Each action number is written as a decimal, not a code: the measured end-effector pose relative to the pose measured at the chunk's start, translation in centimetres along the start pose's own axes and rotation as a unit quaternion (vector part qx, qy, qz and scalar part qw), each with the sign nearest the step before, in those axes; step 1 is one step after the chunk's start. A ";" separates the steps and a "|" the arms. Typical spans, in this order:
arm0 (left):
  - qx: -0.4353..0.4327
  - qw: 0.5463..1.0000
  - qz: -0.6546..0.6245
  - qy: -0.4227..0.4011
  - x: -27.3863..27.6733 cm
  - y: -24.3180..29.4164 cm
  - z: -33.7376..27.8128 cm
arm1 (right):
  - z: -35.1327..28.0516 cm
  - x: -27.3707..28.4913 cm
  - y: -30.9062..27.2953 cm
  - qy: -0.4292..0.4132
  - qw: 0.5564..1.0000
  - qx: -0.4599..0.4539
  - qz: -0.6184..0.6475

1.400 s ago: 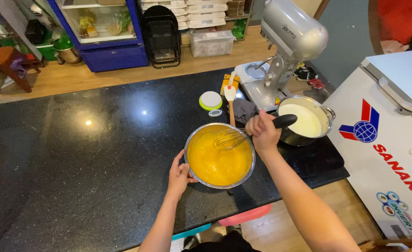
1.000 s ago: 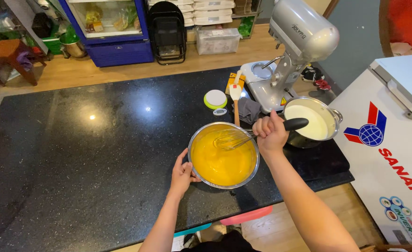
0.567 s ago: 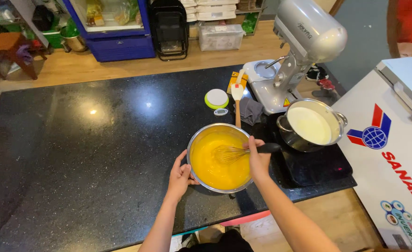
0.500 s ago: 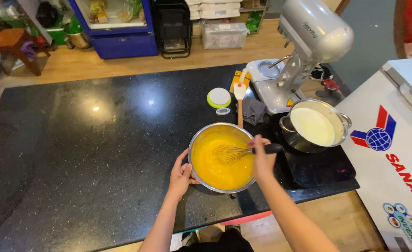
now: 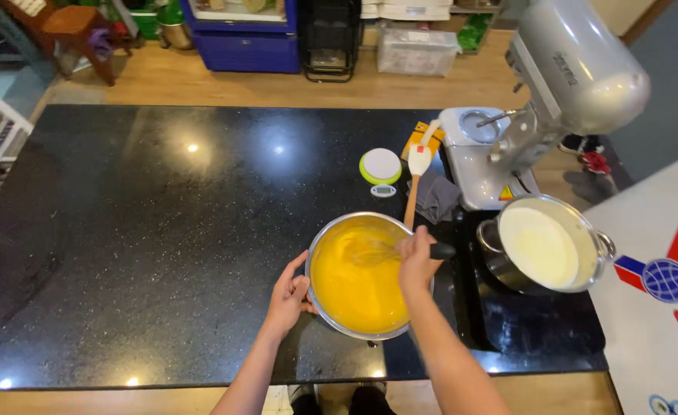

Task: Whisking a yellow mixture in a bowl while gradually adding a white liquid from a pot.

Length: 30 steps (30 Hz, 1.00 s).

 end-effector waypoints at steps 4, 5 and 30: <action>0.015 0.999 0.022 0.034 -0.1 0.0 -0.5 | 0.2 -0.7 5.0 -0.090 0.977 -0.181 0.066; 0.013 0.998 0.026 0.048 -0.1 0.1 -0.6 | -0.2 -0.8 5.6 -0.129 0.959 -0.241 0.066; 0.009 0.977 0.122 0.172 -1.4 1.8 -2.7 | 1.1 -3.7 -12.2 -0.280 0.940 -0.115 0.155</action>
Point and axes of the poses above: each hand's wrist, its own z-axis towards the middle knuckle, its own x-axis out of the back of the hand, y = z × x, the point moved 10 cm from there along z, towards the middle knuckle, and after that the axes turned 12 degrees about -x, right-handed, at the moved point
